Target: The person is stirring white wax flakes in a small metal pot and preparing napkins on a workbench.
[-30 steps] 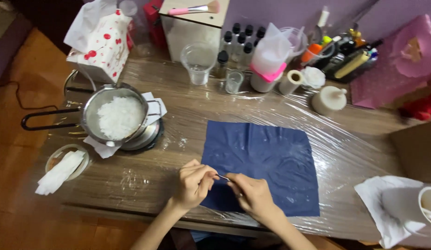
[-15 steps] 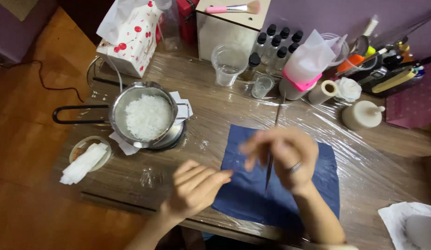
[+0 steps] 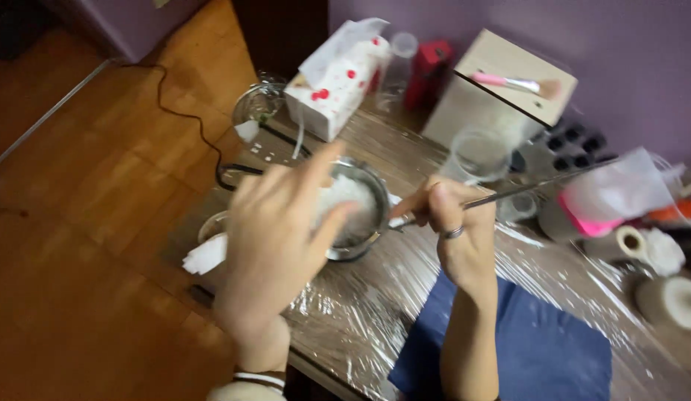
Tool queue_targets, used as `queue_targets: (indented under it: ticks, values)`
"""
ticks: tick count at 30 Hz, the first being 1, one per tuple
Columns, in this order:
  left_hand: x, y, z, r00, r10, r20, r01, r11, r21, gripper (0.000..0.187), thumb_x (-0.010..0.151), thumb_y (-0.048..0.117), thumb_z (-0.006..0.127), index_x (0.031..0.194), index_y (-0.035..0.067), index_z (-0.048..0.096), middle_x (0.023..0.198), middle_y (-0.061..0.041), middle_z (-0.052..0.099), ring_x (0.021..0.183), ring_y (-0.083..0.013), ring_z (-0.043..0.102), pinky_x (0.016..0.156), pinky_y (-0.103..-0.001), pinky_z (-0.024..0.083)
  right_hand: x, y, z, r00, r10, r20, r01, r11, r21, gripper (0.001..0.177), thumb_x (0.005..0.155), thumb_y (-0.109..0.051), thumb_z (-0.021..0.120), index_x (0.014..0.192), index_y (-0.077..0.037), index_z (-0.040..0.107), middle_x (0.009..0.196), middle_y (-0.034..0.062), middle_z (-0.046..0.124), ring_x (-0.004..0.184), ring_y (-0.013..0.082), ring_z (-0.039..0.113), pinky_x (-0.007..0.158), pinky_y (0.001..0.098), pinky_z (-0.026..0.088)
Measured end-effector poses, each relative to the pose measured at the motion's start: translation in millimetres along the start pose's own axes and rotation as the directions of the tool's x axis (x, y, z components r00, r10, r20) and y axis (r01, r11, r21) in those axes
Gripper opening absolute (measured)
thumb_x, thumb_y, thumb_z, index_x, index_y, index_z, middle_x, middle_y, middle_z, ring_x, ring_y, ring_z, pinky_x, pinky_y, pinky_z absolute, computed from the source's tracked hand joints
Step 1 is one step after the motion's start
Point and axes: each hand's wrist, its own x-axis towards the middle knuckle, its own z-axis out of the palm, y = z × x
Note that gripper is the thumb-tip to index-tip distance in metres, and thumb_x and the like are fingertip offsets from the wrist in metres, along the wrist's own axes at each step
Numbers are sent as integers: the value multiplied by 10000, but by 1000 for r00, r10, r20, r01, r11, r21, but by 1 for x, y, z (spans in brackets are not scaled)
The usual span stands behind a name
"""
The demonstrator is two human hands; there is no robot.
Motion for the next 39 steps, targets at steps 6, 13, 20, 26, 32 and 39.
queue_targets:
  ticks: [6, 13, 20, 26, 32, 39]
  values:
    - [9, -27, 26, 971, -52, 232, 68, 996, -64, 456, 935, 347, 486, 1333, 128, 449, 1063, -49, 692, 935, -188, 658, 877, -439, 470, 17, 21, 17, 995, 18, 99, 26, 903, -428, 328, 949, -222, 520, 651, -119, 431, 534, -46, 328, 501, 77, 286, 490, 263, 252]
    - [22, -35, 34, 973, 29, 228, 17, 980, -198, 364, 945, 298, 510, 1254, 106, 518, 986, -37, 704, 854, -149, 666, 810, -328, 491, 21, 42, 26, 950, 163, 266, 48, 767, -640, 400, 953, -428, 317, 725, -138, 470, 493, 37, 449, 406, 217, 427, 437, 352, 290]
    - [31, -15, 27, 981, 181, 66, -158, 952, -262, 223, 938, 245, 587, 1058, 61, 627, 808, -46, 678, 726, -191, 623, 666, -334, 425, 7, 76, 20, 941, 79, 328, 141, 792, -594, 320, 792, -147, 549, 529, -79, 380, 499, 64, 431, 423, 221, 372, 444, 366, 289]
    - [36, -13, 22, 980, 168, -103, -189, 950, -247, 204, 962, 124, 574, 764, 86, 545, 676, -1, 578, 609, -172, 514, 584, -309, 300, 15, 55, 13, 913, 86, 399, 178, 797, -578, 170, 696, -183, 547, 609, -84, 440, 581, 54, 525, 486, 230, 481, 500, 366, 344]
    - [37, -12, 18, 968, 131, -216, -191, 940, -283, 193, 947, 173, 524, 827, 58, 622, 766, -10, 673, 619, -139, 563, 575, -287, 294, 26, 29, 15, 912, -130, 388, 272, 901, -338, 247, 928, -273, 477, 878, -62, 597, 726, 12, 521, 524, 122, 458, 488, 245, 361]
    - [40, -12, 16, 979, 88, -184, -138, 950, -279, 124, 937, 123, 538, 869, 70, 626, 786, -19, 631, 654, -193, 515, 603, -316, 313, 25, 37, 14, 912, -120, 392, 275, 888, -368, 187, 902, -263, 553, 906, -90, 626, 762, 5, 568, 536, 127, 519, 486, 253, 376]
